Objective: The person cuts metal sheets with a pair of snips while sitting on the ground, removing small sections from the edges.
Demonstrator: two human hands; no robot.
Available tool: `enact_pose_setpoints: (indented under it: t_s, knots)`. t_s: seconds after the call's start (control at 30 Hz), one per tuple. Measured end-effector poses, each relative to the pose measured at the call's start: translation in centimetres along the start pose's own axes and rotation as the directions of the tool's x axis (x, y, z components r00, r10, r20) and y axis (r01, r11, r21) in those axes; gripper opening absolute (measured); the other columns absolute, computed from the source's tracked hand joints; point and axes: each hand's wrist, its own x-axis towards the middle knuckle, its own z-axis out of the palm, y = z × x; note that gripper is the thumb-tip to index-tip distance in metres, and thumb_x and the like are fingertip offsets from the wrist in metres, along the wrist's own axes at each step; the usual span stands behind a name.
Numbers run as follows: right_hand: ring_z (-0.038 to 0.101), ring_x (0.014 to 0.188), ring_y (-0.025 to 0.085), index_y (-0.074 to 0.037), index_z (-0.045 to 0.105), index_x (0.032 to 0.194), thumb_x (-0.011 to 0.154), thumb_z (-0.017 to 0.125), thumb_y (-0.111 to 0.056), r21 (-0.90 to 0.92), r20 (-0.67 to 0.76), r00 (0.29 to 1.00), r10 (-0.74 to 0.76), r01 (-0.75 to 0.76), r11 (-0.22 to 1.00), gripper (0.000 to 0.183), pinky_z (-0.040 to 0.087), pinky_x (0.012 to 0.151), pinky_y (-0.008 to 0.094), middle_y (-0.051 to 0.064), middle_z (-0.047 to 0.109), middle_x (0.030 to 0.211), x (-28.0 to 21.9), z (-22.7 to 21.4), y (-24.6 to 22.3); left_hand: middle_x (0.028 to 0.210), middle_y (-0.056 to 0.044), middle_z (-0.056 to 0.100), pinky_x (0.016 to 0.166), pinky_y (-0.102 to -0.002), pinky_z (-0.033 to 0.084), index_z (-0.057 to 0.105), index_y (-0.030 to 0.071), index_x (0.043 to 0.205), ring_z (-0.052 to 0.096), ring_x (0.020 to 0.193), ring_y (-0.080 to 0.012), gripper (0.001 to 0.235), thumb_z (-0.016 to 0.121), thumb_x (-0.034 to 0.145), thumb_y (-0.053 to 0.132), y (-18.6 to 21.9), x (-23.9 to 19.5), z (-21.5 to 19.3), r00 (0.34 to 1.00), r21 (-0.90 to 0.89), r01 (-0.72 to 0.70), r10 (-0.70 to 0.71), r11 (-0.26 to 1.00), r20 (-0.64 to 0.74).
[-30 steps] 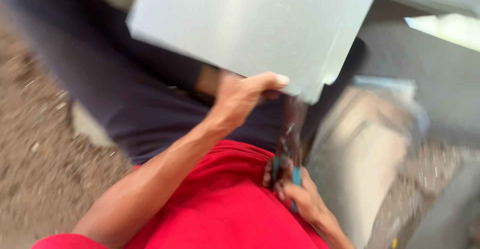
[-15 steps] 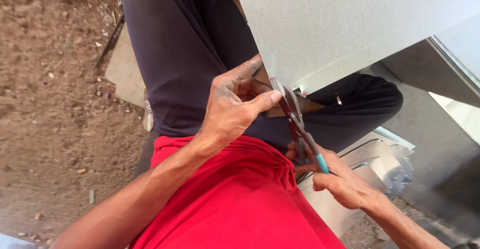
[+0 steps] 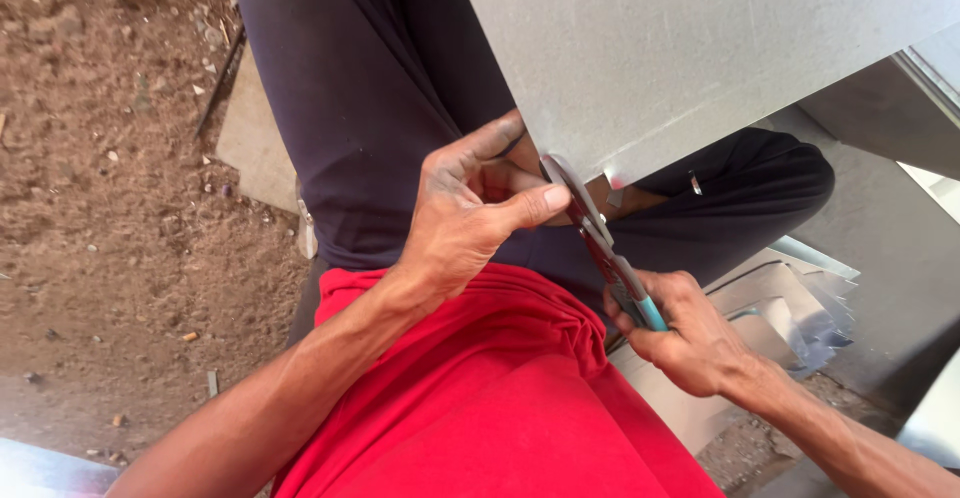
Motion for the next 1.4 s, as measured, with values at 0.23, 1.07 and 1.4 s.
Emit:
enact_pose_setpoints:
  t_s: [0.23, 1.07, 1.4]
  knots:
    - [0.058, 0.051, 0.019, -0.006, 0.063, 0.083, 0.064, 0.061, -0.009, -0.022, -0.31, 0.951, -0.008, 0.001, 1.0, 0.019, 0.048, 0.053, 0.036, 0.006, 0.058, 0.057, -3.7, 2.6, 7.3, 0.09, -0.003, 0.071, 0.069, -0.023, 0.053, 0.071, -0.002, 0.113, 0.064, 0.078, -0.0083, 0.031, 0.082, 0.086, 0.009, -6.2, 1.2, 2.8, 0.983, 0.019, 0.069, -0.071, 0.997, 0.168]
    - [0.062, 0.051, 0.017, 0.0, 0.067, 0.081, 0.07, 0.064, -0.013, 0.534, -0.474, 0.847, 0.241, 0.059, 0.843, 0.017, 0.049, 0.05, 0.034, 0.011, 0.065, 0.058, -2.3, 13.9, 13.4, 0.064, -0.008, 0.07, 0.047, -0.031, 0.05, 0.078, 0.004, 0.084, 0.063, 0.051, -0.0134, 0.039, 0.081, 0.083, 0.043, 0.9, 2.7, 4.1, 0.926, 0.887, -0.327, -0.075, 0.328, 0.369]
    - [0.067, 0.065, 0.019, 0.002, 0.064, 0.1, 0.073, 0.051, -0.011, 0.375, -0.47, 0.88, 0.065, 0.133, 0.917, 0.033, 0.055, 0.067, 0.035, 0.008, 0.07, 0.073, -4.1, 12.5, 9.1, 0.086, -0.013, 0.076, 0.063, -0.033, 0.059, 0.072, -0.003, 0.106, 0.071, 0.069, -0.0181, 0.017, 0.071, 0.091, 0.005, 1.6, 3.7, 1.0, 0.981, 0.407, -0.121, 0.171, 0.905, -0.091]
